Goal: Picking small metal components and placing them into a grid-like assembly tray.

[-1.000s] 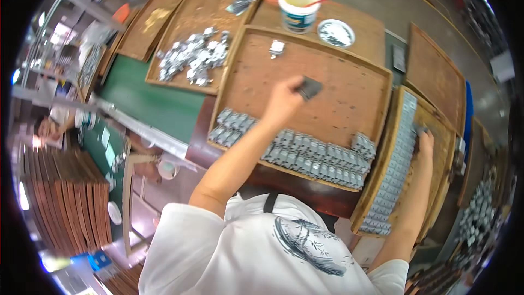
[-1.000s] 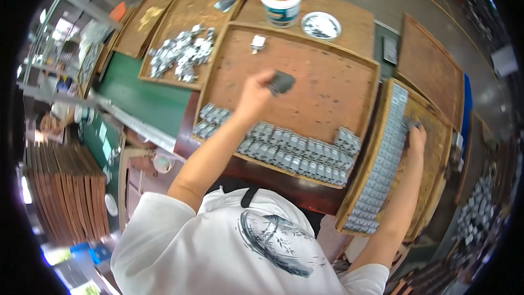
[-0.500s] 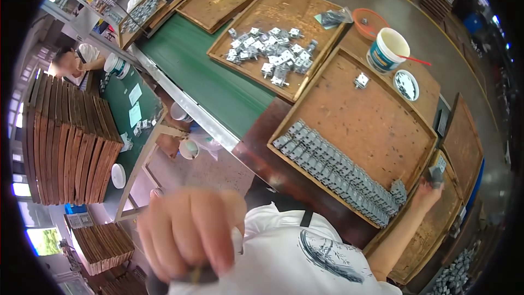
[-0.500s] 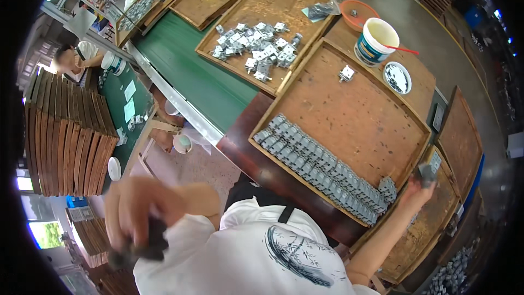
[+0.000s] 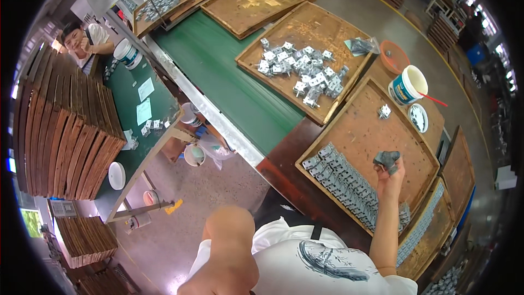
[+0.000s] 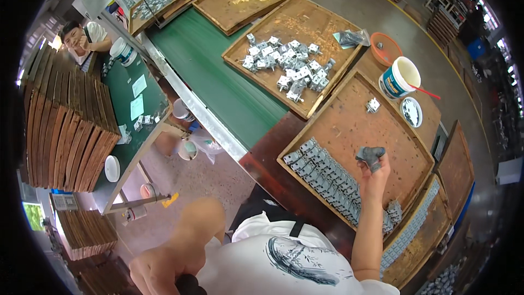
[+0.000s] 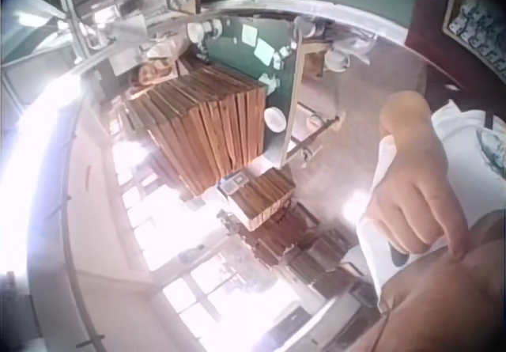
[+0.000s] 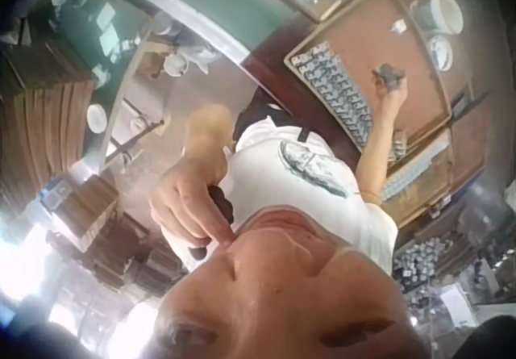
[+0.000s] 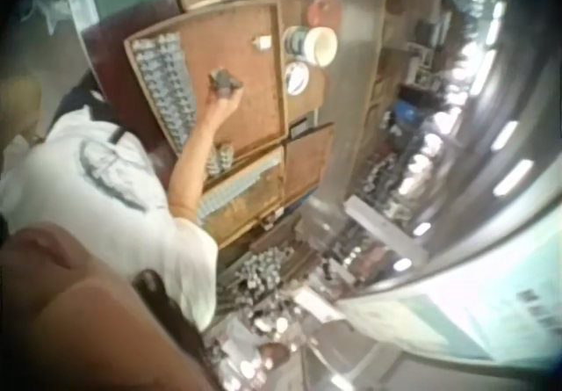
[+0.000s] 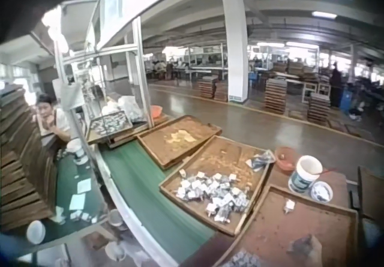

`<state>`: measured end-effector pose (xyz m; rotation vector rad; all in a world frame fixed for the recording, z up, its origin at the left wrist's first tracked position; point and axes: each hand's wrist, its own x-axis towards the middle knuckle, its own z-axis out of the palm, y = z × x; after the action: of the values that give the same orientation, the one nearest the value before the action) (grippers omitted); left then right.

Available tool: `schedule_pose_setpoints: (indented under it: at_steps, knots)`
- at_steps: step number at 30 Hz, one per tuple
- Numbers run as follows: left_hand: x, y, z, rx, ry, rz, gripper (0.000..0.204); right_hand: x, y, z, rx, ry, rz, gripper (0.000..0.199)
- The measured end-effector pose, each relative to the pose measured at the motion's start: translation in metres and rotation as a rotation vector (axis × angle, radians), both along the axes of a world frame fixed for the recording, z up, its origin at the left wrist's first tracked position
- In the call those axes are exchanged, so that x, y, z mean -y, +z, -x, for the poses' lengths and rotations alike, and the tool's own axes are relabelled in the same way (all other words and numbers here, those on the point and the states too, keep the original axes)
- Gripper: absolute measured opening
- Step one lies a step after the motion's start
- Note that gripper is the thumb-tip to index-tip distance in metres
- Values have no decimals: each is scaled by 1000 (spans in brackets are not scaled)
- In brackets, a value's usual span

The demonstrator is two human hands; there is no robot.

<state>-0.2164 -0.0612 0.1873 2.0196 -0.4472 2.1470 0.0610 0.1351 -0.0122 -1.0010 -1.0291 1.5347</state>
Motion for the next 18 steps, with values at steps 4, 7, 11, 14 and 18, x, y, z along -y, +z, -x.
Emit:
schedule_pose_setpoints:
  at_steps: [4,7,11,14,18]
  knots:
    - [4,-2,5,14,36,-29,31,7,6,18,14,72,8,14]
    - [10,-6,6,-7,41,-42,32,13,7,28,33,74,11,13]
    - [5,-2,10,-5,20,-29,33,16,7,33,66,78,48,13]
    - [0,0,9,79,56,-111,32,19,7,29,42,69,49,11]
    - [-3,-2,5,34,-54,-40,31,17,8,30,9,77,88,11]
